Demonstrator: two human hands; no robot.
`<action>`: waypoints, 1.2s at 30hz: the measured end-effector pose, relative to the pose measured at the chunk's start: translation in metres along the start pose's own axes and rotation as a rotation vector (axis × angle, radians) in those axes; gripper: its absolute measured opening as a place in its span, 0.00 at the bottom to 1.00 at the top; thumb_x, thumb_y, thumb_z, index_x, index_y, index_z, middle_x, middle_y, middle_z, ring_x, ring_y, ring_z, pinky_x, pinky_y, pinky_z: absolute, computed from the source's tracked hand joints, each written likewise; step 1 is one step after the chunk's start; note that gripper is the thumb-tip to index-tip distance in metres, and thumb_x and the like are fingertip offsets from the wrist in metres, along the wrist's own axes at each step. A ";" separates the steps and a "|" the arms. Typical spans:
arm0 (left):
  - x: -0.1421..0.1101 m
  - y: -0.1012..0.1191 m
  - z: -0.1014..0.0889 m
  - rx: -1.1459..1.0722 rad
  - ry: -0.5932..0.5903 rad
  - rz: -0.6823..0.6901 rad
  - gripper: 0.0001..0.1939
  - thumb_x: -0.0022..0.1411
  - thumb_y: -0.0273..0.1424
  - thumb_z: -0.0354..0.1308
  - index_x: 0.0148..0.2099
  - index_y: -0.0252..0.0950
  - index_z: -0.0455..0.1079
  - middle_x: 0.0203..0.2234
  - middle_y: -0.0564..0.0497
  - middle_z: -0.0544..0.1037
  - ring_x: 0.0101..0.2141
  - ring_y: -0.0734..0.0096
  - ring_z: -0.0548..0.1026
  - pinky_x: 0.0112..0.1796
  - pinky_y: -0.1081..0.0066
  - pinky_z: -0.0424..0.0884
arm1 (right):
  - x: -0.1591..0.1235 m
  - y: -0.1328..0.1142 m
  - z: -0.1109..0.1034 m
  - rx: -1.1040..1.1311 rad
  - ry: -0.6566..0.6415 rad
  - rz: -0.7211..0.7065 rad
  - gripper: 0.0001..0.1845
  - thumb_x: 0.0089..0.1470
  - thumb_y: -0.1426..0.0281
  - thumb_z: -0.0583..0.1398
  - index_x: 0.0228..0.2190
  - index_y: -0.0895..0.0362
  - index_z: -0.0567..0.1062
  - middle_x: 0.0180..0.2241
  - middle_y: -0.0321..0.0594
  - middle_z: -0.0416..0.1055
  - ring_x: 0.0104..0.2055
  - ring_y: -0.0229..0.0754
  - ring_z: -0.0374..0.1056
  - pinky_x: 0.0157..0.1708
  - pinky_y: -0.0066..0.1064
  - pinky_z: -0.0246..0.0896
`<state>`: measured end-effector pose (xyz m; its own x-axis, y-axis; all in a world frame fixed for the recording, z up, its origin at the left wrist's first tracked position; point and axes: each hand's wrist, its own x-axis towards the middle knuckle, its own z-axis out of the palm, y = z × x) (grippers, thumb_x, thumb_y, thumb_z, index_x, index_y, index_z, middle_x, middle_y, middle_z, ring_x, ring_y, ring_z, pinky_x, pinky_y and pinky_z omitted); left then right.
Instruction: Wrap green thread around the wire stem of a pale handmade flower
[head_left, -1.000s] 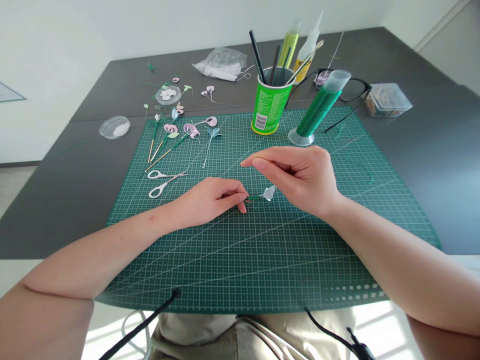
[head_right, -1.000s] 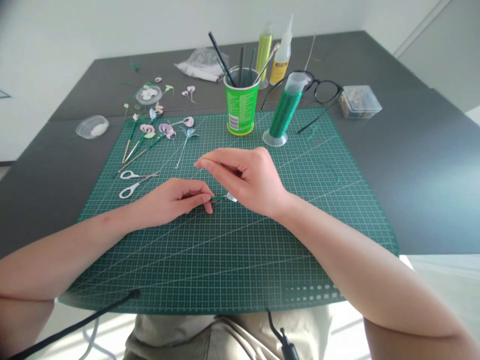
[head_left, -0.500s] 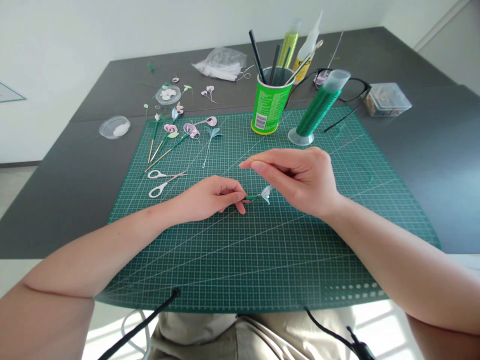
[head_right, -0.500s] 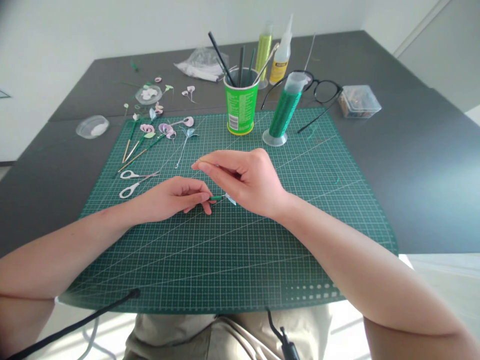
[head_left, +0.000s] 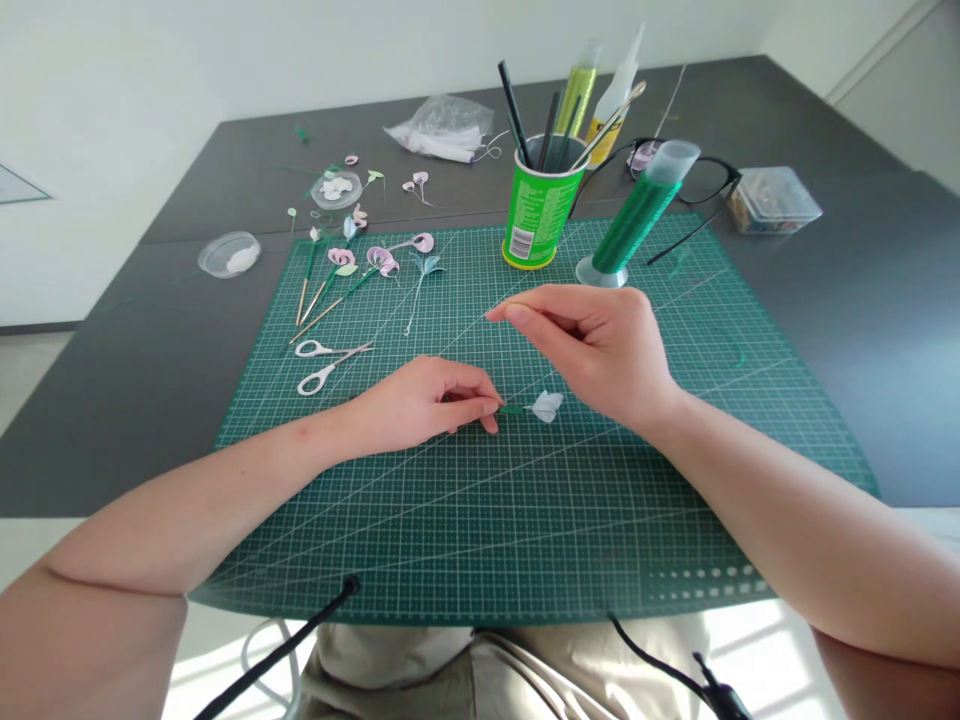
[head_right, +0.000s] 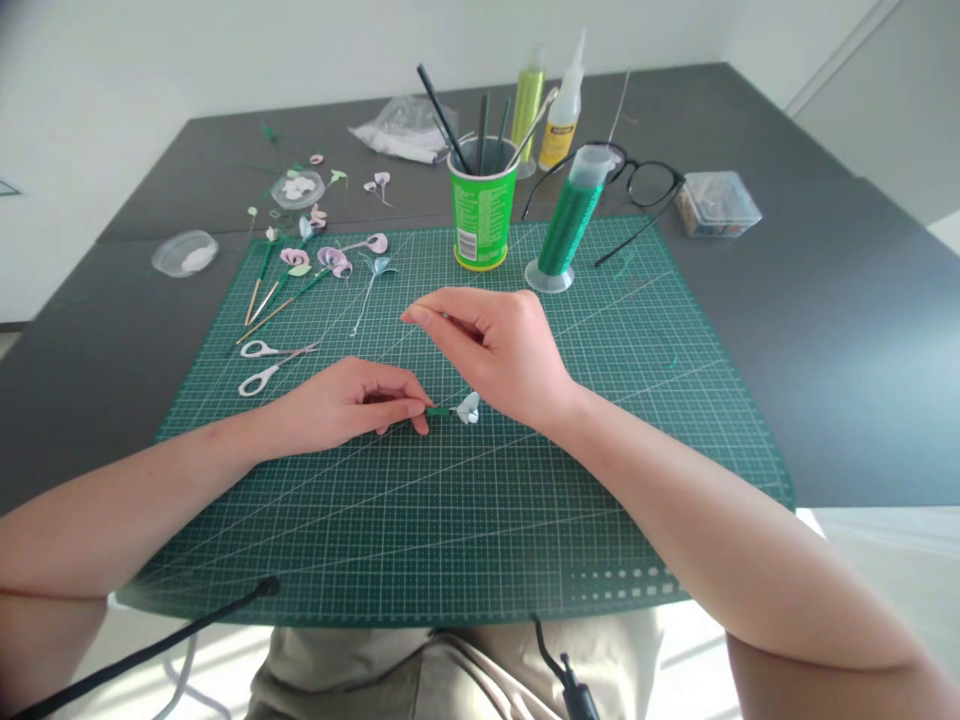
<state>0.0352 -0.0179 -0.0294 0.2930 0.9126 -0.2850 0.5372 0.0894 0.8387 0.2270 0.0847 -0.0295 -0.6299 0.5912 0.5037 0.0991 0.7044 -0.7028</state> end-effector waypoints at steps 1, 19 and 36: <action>0.000 -0.001 0.000 -0.011 0.005 -0.002 0.14 0.72 0.38 0.57 0.39 0.37 0.81 0.28 0.53 0.82 0.22 0.76 0.67 0.23 0.74 0.60 | 0.000 0.000 0.000 -0.011 0.010 0.008 0.14 0.68 0.69 0.61 0.37 0.59 0.87 0.20 0.32 0.68 0.22 0.32 0.53 0.23 0.28 0.49; 0.003 -0.008 -0.001 -0.094 0.036 0.057 0.09 0.67 0.35 0.63 0.42 0.37 0.82 0.34 0.52 0.87 0.28 0.73 0.76 0.30 0.72 0.68 | 0.002 0.003 0.002 0.013 -0.009 0.048 0.14 0.67 0.71 0.60 0.35 0.60 0.86 0.18 0.31 0.63 0.22 0.32 0.53 0.26 0.29 0.50; 0.003 -0.010 0.002 -0.186 0.053 0.016 0.06 0.65 0.32 0.69 0.36 0.37 0.77 0.27 0.57 0.83 0.27 0.78 0.77 0.30 0.77 0.72 | 0.002 0.002 0.001 0.003 -0.040 0.069 0.14 0.68 0.70 0.61 0.34 0.61 0.86 0.20 0.33 0.67 0.24 0.32 0.55 0.27 0.30 0.50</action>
<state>0.0319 -0.0170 -0.0397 0.2562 0.9337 -0.2501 0.3757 0.1422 0.9157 0.2250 0.0865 -0.0305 -0.6518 0.6221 0.4337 0.1408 0.6612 -0.7369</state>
